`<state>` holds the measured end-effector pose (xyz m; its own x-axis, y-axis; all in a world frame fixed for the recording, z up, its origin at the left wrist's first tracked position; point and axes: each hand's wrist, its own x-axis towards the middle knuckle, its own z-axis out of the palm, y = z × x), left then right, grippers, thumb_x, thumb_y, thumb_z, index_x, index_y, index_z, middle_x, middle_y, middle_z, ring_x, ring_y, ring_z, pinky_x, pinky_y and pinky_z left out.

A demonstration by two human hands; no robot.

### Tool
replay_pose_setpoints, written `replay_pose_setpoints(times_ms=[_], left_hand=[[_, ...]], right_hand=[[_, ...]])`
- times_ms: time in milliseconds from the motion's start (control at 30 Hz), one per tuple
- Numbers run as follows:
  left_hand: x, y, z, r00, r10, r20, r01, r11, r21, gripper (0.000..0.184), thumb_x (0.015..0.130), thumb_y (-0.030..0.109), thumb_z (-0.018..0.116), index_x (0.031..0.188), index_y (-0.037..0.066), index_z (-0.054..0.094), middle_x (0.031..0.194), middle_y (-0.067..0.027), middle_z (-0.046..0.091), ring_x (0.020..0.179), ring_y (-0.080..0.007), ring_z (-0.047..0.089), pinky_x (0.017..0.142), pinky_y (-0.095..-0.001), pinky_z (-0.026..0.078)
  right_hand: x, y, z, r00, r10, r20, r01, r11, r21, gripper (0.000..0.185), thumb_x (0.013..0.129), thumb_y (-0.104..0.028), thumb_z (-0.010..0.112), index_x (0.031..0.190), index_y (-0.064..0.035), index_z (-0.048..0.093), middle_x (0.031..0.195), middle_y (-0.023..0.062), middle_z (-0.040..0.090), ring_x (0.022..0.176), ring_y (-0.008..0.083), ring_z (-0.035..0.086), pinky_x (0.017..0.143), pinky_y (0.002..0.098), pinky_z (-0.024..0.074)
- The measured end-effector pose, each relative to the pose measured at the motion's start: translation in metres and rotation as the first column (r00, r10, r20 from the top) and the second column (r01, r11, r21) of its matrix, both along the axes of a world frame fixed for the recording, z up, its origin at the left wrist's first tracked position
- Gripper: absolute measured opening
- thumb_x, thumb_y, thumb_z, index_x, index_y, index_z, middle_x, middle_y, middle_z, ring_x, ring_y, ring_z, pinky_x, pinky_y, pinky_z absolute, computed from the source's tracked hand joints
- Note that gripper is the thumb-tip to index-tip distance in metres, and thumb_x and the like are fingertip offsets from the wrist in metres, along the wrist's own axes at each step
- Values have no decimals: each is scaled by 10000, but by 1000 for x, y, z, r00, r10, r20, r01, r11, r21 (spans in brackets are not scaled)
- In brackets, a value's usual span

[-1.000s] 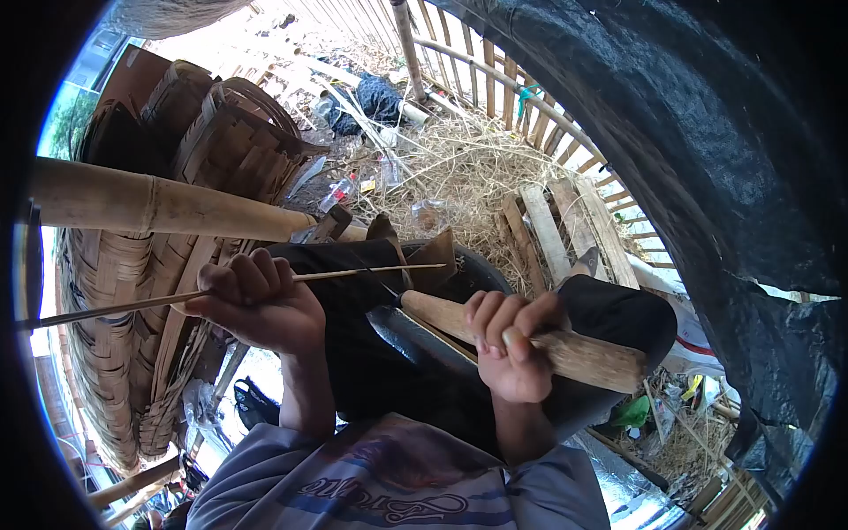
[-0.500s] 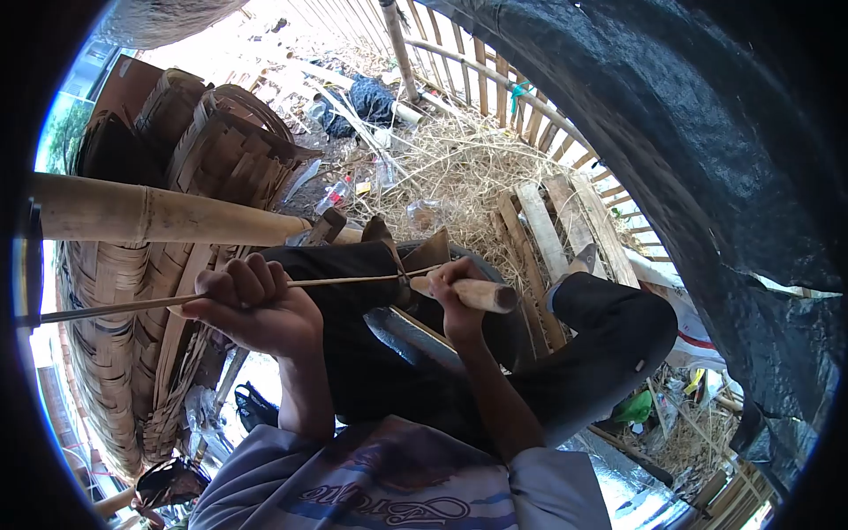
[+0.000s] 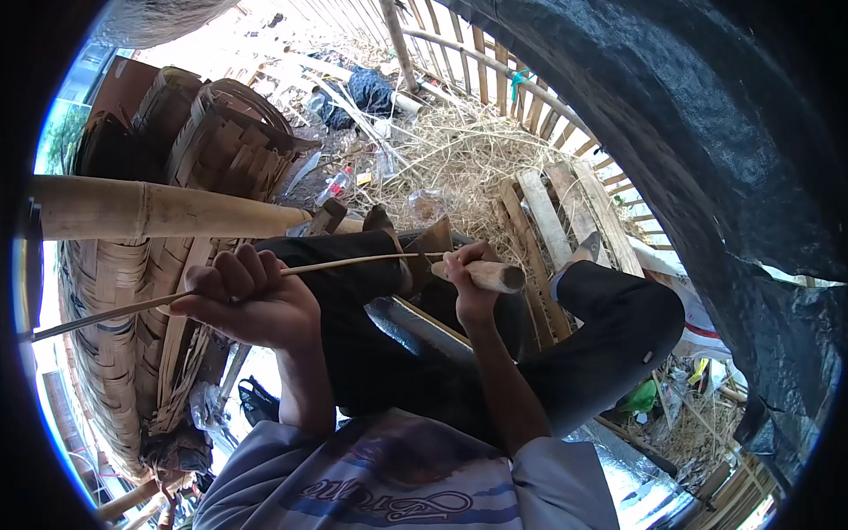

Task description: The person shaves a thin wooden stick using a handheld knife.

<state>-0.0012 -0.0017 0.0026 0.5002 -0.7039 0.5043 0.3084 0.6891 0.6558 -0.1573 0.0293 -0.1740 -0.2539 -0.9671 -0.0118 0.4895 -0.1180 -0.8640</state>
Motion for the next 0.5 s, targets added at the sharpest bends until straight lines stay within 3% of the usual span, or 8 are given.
replay_pose_setpoints(times_ms=[33,100,167,233,267,300,367,500], left_hand=[[1,-1,1,1000,-9,-24,8,1000,-7,484,923,546,320,671,138,261,495,56,151,449,-50,99,375,-241,83],[0,-2,2,998,-23,-58,22,1000,-16,483,923,547,317,673,137,264,497,57,147,452,-51,97,377,-241,84],[-2,-2,4,999,49,-9,-48,997,52,484,922,550,315,672,138,263,500,58,146,456,-52,91,383,-243,85],[-3,-3,3,999,15,-37,-14,999,29,484,922,550,316,674,138,264,501,58,146,457,-52,90,387,-243,84],[-2,-3,3,998,-10,-57,11,1000,11,483,923,550,317,675,139,265,502,58,145,458,-52,90,390,-244,82],[-4,-3,3,999,-10,-52,11,1000,12,483,923,550,317,675,139,265,502,58,145,458,-52,90,390,-244,82],[-6,-2,5,997,56,-48,-54,998,36,486,923,548,321,660,146,245,500,60,141,457,-51,92,394,-244,82],[2,-2,1,999,-31,-34,31,999,-9,494,924,548,321,646,153,213,496,63,136,456,-49,92,393,-245,82]], right_hand=[[-1,1,4,1000,1,-3,-1,1000,8,161,795,24,561,773,-65,429,684,33,463,615,114,447,601,273,392],[-4,1,8,994,77,82,-64,986,-155,153,800,24,543,765,-64,422,683,37,461,615,116,434,590,274,378],[1,5,-28,997,75,29,-73,995,-68,176,790,1,587,761,-65,426,676,28,460,626,112,446,597,276,387],[6,2,-59,936,4,-352,1,1000,14,199,774,-10,627,762,-66,437,672,18,460,626,107,459,604,277,398],[8,1,-72,966,-14,-257,51,989,139,205,765,3,642,768,-68,449,678,10,465,629,102,466,612,279,407],[6,0,-75,968,-14,-252,51,989,140,205,765,3,642,768,-68,449,678,10,465,629,102,466,612,279,407],[-3,-3,-83,994,-103,-25,106,969,224,178,784,17,609,772,-69,453,694,16,467,636,104,463,620,279,406],[-9,-10,-42,953,-82,291,77,997,30,158,804,9,577,792,-71,440,688,19,448,670,108,475,634,275,402]])
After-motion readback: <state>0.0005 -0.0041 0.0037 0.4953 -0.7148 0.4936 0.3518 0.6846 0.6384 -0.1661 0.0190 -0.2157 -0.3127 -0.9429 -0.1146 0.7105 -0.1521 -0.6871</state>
